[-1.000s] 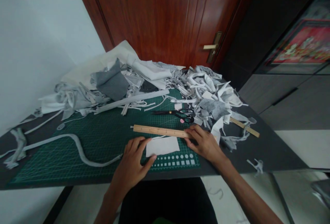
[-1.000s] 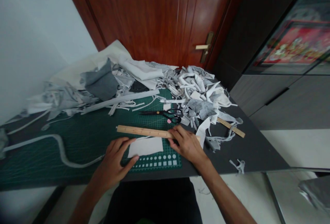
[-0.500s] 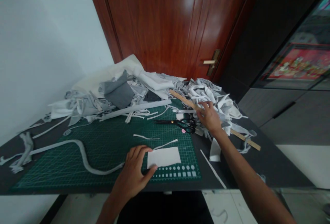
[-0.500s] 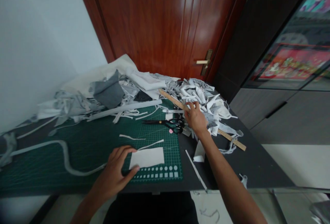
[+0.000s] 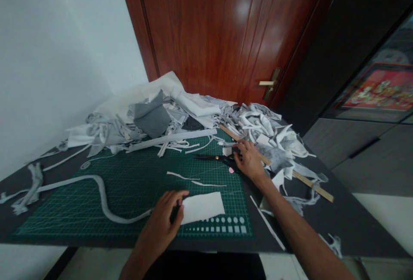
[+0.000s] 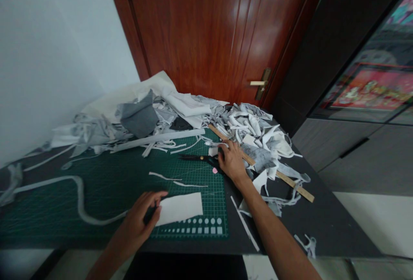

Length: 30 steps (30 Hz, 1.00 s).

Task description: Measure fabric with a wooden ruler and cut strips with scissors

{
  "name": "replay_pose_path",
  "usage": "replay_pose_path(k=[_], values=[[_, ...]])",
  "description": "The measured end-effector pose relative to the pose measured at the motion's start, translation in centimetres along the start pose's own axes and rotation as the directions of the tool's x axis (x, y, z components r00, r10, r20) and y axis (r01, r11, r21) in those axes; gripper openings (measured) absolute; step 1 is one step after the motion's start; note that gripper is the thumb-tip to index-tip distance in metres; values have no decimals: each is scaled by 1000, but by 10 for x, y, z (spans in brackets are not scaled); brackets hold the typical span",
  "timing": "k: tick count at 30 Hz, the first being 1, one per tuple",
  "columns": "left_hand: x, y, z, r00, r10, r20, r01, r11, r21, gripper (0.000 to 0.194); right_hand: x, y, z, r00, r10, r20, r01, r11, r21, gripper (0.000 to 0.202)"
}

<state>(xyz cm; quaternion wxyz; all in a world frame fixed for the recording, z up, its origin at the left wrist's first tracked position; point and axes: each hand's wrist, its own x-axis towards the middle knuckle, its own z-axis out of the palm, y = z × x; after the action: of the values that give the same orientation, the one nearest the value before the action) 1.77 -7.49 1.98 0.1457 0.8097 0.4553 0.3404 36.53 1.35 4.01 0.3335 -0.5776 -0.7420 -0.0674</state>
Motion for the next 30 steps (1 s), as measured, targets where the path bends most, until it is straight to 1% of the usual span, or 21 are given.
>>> replay_pose_path(k=[1,2,3,4,5,6,8,10,11,13,14,16,19,20,22,25,26,27,28,29,30], values=[[-1,0,0,1000,-1,-22,1,1000,-10,27,1,-6,-2,995,-87,45,82,991,106,24],[-3,1,0,999,-3,-53,2,1000,-22,25,1,-13,-3,978,-186,96,163,964,208,24],[-4,1,-1,996,-9,-88,6,999,-35,25,0,-20,-3,949,-280,146,230,929,289,25],[-4,2,-2,992,-24,-125,18,999,-50,24,0,-26,-2,917,-353,186,278,900,336,27],[-4,3,-4,986,-52,-160,41,997,-71,23,-1,-31,-1,895,-390,214,305,888,343,29],[-3,4,-7,978,-91,-189,73,992,-100,22,-2,-35,0,892,-391,228,311,896,317,31],[3,5,-17,958,-189,-218,153,973,-172,23,-2,-37,3,928,-312,204,269,939,214,30],[15,3,-31,937,-264,-227,217,953,-212,26,-1,-30,4,972,-196,130,182,977,111,28],[24,0,-38,928,-282,-244,236,951,-200,28,0,-24,4,986,-141,89,136,988,69,28],[45,-11,-52,908,-294,-298,265,955,-132,32,1,-9,3,998,-51,36,52,999,-10,28],[56,-18,-59,897,-300,-324,290,954,-81,34,0,-2,2,1000,-11,23,12,999,-52,28],[77,-37,-72,862,-350,-368,394,918,50,34,-1,10,3,997,72,5,-70,987,-143,29],[97,-69,-90,811,-389,-436,481,868,122,24,-6,22,5,982,186,-9,-182,948,-262,34],[99,-79,-97,797,-394,-458,504,851,145,20,-7,24,6,977,215,-9,-208,934,-290,35],[99,-96,-110,783,-398,-479,535,823,190,17,-9,28,7,968,252,-12,-242,913,-329,38],[91,-111,-125,747,-376,-549,590,755,286,25,-11,33,10,963,271,-13,-257,897,-360,37],[90,-114,-127,752,-340,-564,589,731,345,28,-11,34,10,962,273,-10,-258,894,-366,36],[90,-115,-127,785,-288,-548,553,724,412,30,-11,35,11,961,275,-8,-259,893,-368,36],[91,-115,-124,839,-230,-494,482,737,475,31,-11,36,12,961,278,-6,-260,892,-369,36],[95,-114,-119,898,-169,-407,379,767,518,30,-11,37,12,960,279,-4,-261,893,-367,36],[102,-113,-111,952,-108,-285,248,817,520,30,-11,38,12,960,279,-2,-261,894,-365,36]])
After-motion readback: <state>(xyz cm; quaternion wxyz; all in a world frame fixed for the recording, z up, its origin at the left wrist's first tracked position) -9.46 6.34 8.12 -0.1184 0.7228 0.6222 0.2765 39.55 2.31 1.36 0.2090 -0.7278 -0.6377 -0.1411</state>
